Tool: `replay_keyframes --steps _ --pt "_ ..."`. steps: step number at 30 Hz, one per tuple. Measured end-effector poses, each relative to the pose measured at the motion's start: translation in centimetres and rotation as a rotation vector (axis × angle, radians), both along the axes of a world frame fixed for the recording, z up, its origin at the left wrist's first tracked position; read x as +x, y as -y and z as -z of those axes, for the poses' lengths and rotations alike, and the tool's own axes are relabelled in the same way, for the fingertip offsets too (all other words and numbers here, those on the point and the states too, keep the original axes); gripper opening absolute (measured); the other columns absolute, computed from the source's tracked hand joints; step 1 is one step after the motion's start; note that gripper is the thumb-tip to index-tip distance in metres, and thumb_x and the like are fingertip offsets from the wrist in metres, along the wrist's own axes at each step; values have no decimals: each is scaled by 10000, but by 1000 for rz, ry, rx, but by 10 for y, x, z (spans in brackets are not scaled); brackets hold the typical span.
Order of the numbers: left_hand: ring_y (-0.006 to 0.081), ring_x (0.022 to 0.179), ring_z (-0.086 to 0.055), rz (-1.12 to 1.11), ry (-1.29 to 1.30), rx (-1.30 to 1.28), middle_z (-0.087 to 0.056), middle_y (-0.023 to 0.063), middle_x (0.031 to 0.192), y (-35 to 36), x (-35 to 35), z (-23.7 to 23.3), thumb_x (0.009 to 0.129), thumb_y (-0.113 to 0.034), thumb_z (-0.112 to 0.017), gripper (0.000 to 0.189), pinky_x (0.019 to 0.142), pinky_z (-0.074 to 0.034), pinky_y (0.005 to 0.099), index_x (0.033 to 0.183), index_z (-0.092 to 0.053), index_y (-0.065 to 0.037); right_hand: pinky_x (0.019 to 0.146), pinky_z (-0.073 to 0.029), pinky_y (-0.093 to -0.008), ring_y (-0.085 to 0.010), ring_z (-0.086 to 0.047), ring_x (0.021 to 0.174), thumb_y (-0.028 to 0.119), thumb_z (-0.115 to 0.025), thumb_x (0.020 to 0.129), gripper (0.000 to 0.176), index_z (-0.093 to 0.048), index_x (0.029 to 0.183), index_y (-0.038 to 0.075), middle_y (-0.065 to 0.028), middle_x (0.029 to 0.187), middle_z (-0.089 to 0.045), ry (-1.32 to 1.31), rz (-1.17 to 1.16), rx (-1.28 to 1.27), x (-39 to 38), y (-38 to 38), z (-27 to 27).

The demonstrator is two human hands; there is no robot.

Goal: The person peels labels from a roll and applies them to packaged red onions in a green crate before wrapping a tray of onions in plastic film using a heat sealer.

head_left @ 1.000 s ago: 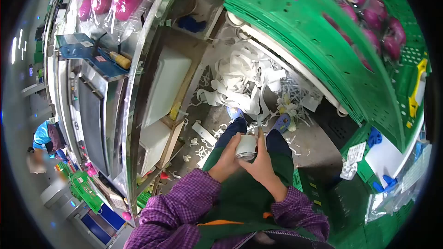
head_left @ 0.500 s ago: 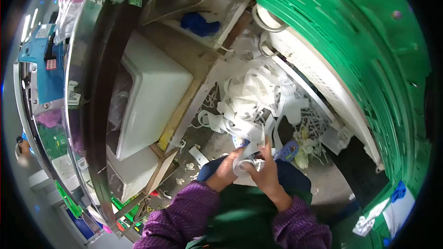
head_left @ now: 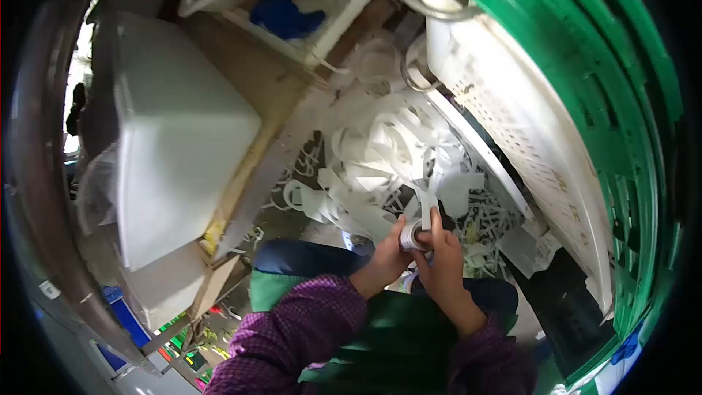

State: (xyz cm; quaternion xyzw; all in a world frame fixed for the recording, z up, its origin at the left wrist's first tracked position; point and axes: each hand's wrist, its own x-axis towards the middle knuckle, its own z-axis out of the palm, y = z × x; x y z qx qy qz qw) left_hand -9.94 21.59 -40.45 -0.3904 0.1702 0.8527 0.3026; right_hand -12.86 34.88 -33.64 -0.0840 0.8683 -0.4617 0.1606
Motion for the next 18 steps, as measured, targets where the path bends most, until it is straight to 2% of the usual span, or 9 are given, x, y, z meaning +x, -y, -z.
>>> replay_keyframes --steps 4,7,8,9,11,12,15,16,18 --pt "211 1087 -551 26 -63 1 -589 62 1136 -19 -13 25 1013 -470 -296 486 949 -423 401 1298 -460 -112 786 -497 -372 -313 -622 918 -62 -689 706 841 -289 1442 9 -161 970 -621 50 -39 58 -13 -14 18" --pt "200 1091 -545 83 -25 -100 -571 63 1184 -30 -27 33 1010 -494 -280 526 943 -427 399 1336 -432 -110 777 -500 -385 -331 -622 885 -61 -682 710 856 -260 1452 9 -177 955 -616 72 -56 169 -28 -20 29" --pt "203 1113 -534 108 -55 -82 -547 79 1233 -30 -36 30 1009 -502 -267 552 948 -425 412 1349 -420 -93 799 -487 -390 -367 -619 917 -54 -631 749 826 -226 1465 16 -239 1008 -608 132 -55 194 -35 -22 27" --pt "203 1113 -534 100 -59 -78 -547 79 1233 -23 -45 41 1009 -502 -267 552 948 -425 412 1349 -420 -93 799 -487 -390 -367 -619 917 -54 -631 749 826 -226 1465 16 -239 1008 -608 127 -61 199 -39 -25 31" --pt "236 1131 -538 296 -357 -633 -549 135 1255 -4 -66 70 988 -488 -390 565 963 -417 420 1323 -451 -38 872 -479 -343 -324 -626 1019 -58 -609 790 819 -170 1479 4 -245 1102 -606 201 96 -184 -47 -29 38" --pt "274 1183 -496 274 -451 -1031 -504 166 1302 6 -79 90 963 -487 -445 597 995 -384 448 1341 -424 -25 922 -455 -319 -264 -612 1076 -64 -604 815 833 -110 1483 -15 -241 1171 -591 289 117 -282 -54 -27 28" --pt "381 1343 -296 381 -797 -2105 -307 219 1458 51 -125 147 857 -530 -592 786 1085 -258 522 1414 -332 -40 921 -454 -315 -231 -610 1071 -81 -619 803 863 -89 1482 -25 -217 1160 -598 242 108 -371 -56 -26 25" --pt "381 1343 -296 373 -795 -2103 -307 219 1458 59 -132 161 857 -530 -592 786 1085 -258 522 1414 -332 -40 922 -453 -316 -224 -612 1064 -85 -634 794 878 -88 1479 -31 -209 1160 -600 257 95 -367 -57 -26 24" --pt "462 1377 -144 946 -680 -2126 -106 231 1527 69 -133 184 784 -560 -638 922 1080 -191 605 1469 -242 -86 922 -452 -315 -223 -612 1062 -78 -638 794 881 -89 1480 -28 -205 1152 -606 270 63 -363 -57 -26 28"
